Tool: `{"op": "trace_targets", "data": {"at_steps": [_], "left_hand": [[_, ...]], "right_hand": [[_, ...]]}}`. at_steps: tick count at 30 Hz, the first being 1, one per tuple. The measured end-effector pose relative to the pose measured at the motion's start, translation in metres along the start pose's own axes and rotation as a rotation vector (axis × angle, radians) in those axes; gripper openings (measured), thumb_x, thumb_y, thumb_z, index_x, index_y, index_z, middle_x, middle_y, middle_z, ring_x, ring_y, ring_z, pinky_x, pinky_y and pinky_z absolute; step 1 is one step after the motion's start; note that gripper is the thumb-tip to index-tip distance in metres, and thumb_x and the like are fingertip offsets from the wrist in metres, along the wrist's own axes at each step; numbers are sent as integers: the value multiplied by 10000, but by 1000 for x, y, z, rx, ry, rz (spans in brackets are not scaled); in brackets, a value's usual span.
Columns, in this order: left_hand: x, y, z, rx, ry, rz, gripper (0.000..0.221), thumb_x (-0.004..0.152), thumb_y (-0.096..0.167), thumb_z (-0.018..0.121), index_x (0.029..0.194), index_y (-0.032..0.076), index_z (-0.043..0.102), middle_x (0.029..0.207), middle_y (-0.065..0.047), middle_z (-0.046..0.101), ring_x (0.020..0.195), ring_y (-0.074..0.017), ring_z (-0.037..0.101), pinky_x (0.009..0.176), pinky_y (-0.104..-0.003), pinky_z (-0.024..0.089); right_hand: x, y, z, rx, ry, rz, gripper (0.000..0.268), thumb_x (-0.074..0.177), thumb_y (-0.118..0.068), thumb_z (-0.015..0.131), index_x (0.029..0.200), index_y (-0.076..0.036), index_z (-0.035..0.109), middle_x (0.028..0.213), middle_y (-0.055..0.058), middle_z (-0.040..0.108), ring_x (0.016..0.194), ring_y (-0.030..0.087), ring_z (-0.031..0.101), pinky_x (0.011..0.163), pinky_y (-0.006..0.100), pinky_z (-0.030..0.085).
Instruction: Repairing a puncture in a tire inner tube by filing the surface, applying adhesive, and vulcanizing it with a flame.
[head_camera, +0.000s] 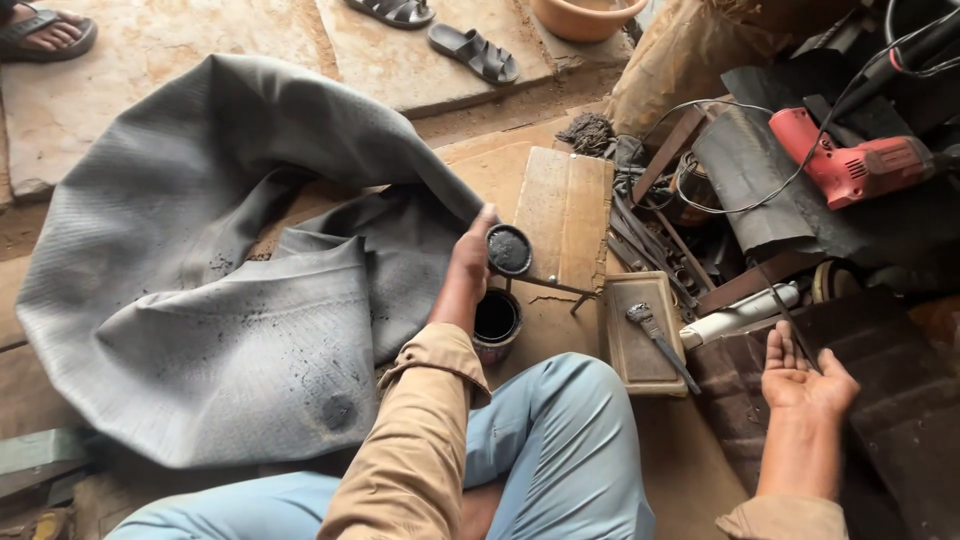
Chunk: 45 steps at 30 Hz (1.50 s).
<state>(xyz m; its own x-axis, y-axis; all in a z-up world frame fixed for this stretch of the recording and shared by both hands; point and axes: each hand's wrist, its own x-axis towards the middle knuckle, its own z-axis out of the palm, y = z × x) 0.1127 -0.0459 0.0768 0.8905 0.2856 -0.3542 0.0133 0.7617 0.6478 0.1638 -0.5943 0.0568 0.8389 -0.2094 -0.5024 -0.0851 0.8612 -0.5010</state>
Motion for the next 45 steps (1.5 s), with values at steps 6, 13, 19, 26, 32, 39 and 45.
{"op": "trace_targets", "data": {"at_steps": [6,13,19,26,32,39,45], "left_hand": [[-6,9,-2,739,148,-16,784,909,598,634,1307,-77,625,1309,-212,685,1227,-281,640,1048,-365,467],[-133,64,-33,690,215,83,654,871,502,674,1362,78,594,1271,-76,684,1145,-170,656,905,-346,524],[-283,3,-137,697,205,-139,427,893,375,681,1113,15,743,994,-72,799,877,-183,739,747,-332,561],[-361,-45,-154,181,480,-334,527,883,308,696,1306,21,569,1221,-168,710,1054,-268,713,887,-387,552],[-318,-42,-194,-21,625,-69,664,862,259,693,1398,-39,438,1387,-226,559,1315,-348,552,1043,-487,475],[-299,-10,-192,-310,774,-24,579,929,426,647,1379,104,475,1271,-108,539,1165,-294,520,947,-459,424],[-306,6,-180,-320,700,-9,476,909,457,615,1250,126,591,1131,-50,639,988,-221,610,816,-394,455]], "right_hand": [[-55,10,27,-56,-5,-25,596,1099,-272,369,1458,199,298,1506,358,477,1358,427,585,1064,504,539],[-104,64,61,-554,-197,-139,569,1059,-256,442,1463,142,409,1299,273,625,1127,369,693,947,472,580],[-95,113,28,-1857,-455,-848,314,1011,-292,669,1154,-26,757,1079,197,744,1068,355,706,966,453,548],[-38,107,-25,-2544,-335,-630,554,906,-513,777,1307,-133,745,1102,246,763,1052,443,699,942,540,506],[-26,96,-38,-2635,-161,-639,430,919,-529,772,1168,-181,814,1098,214,782,1101,426,689,973,528,490],[-50,90,-10,-2382,-213,-936,351,1022,-426,770,1031,-77,795,883,220,747,877,423,716,807,517,555],[-53,108,7,-1668,-238,-772,223,1031,-187,704,1031,36,695,855,131,719,753,251,712,664,390,585]]}}
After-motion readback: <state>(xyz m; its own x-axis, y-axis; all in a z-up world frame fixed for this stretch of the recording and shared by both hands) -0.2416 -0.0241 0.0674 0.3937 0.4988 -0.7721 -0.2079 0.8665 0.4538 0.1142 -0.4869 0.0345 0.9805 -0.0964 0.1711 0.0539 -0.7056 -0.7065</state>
